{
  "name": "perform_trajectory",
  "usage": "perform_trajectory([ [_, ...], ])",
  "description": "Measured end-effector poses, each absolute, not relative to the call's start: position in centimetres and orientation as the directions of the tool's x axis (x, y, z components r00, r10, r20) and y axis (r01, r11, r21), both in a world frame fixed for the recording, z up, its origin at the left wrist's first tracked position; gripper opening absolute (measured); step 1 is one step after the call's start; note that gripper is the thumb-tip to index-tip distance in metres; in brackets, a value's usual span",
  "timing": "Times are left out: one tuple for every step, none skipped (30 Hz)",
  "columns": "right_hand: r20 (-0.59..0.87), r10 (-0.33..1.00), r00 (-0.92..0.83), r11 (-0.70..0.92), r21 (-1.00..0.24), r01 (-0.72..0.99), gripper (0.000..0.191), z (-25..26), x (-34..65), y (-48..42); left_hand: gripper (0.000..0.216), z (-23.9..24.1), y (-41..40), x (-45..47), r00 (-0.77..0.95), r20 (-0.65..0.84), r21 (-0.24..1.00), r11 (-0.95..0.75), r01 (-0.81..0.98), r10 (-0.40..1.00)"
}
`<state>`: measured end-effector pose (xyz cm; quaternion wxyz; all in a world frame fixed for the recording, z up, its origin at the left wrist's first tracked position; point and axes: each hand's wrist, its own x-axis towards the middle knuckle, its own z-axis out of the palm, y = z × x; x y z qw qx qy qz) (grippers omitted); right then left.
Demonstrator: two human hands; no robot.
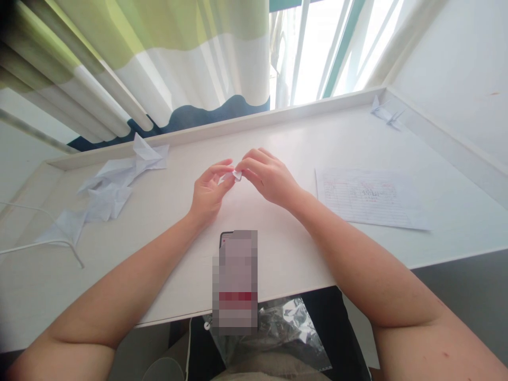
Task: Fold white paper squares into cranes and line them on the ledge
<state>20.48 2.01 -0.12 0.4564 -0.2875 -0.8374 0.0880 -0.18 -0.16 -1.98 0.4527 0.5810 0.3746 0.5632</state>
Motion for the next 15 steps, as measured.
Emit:
perform_trajectory([
  [0.717,0.556,-0.420,0.823,-0.404,0.400,0.016,-0.10,20.51,2.03,0.028,-2.03,-0.07,-0.27,0.079,0.358,0.934,-0.357,-0.028,0.930],
  [0.720,0.551,-0.423,0.826,-0.399,0.397,0.016,-0.10,20.52,2.04,0.026,-2.08,0.02,-0.35,0.079,0.392,0.919,-0.394,0.010,0.917],
  [0.720,0.547,-0.427,0.829,-0.397,0.393,0.016,-0.11,20.52,2.04,0.024,-2.12,0.11,-0.42,0.081,0.418,0.906,-0.422,0.041,0.905],
  [0.717,0.547,-0.432,0.830,-0.399,0.389,0.016,-0.13,20.50,2.04,0.022,-2.15,0.19,-0.47,0.083,0.438,0.894,-0.444,0.066,0.895],
  [0.710,0.551,-0.438,0.829,-0.405,0.386,0.016,-0.16,20.48,2.03,0.020,-2.17,0.25,-0.50,0.087,0.454,0.883,-0.460,0.088,0.887],
  [0.700,0.560,-0.444,0.825,-0.417,0.382,0.015,-0.19,20.45,2.02,0.018,-2.19,0.30,-0.52,0.091,0.464,0.875,-0.472,0.105,0.881],
  [0.689,0.570,-0.448,0.819,-0.432,0.378,0.014,-0.22,20.43,2.00,0.017,-2.20,0.33,-0.52,0.092,0.470,0.870,-0.478,0.116,0.878],
  [0.678,0.582,-0.448,0.811,-0.450,0.373,0.014,-0.25,20.41,1.99,0.017,-2.22,0.36,-0.53,0.089,0.475,0.867,-0.482,0.122,0.876],
  [0.666,0.598,-0.445,0.801,-0.472,0.369,0.013,-0.27,20.39,1.96,0.016,-2.23,0.40,-0.55,0.083,0.478,0.864,-0.485,0.131,0.874],
  [0.650,0.618,-0.441,0.786,-0.498,0.367,0.013,-0.30,20.37,1.94,0.015,-2.25,0.43,-0.58,0.072,0.483,0.861,-0.488,0.146,0.873],
  [0.626,0.645,-0.439,0.765,-0.530,0.367,0.013,-0.32,20.36,1.91,0.014,-2.26,0.46,-0.63,0.057,0.487,0.855,-0.489,0.170,0.871],
  [0.593,0.675,-0.438,0.737,-0.565,0.371,0.014,-0.34,20.34,1.88,0.013,-2.28,0.49,-0.68,0.042,0.493,0.847,-0.491,0.203,0.869],
  [0.554,0.707,-0.440,0.705,-0.601,0.376,0.016,-0.34,20.33,1.85,0.011,-2.29,0.52,-0.74,0.034,0.497,0.838,-0.490,0.241,0.867],
  [0.515,0.735,-0.441,0.673,-0.634,0.382,0.018,-0.33,20.32,1.82,0.009,-2.28,0.55,-0.80,0.035,0.498,0.828,-0.487,0.278,0.866],
  [0.481,0.756,-0.443,0.645,-0.660,0.385,0.019,-0.31,20.33,1.79,0.008,-2.27,0.56,-0.86,0.043,0.498,0.818,-0.485,0.309,0.866],
])
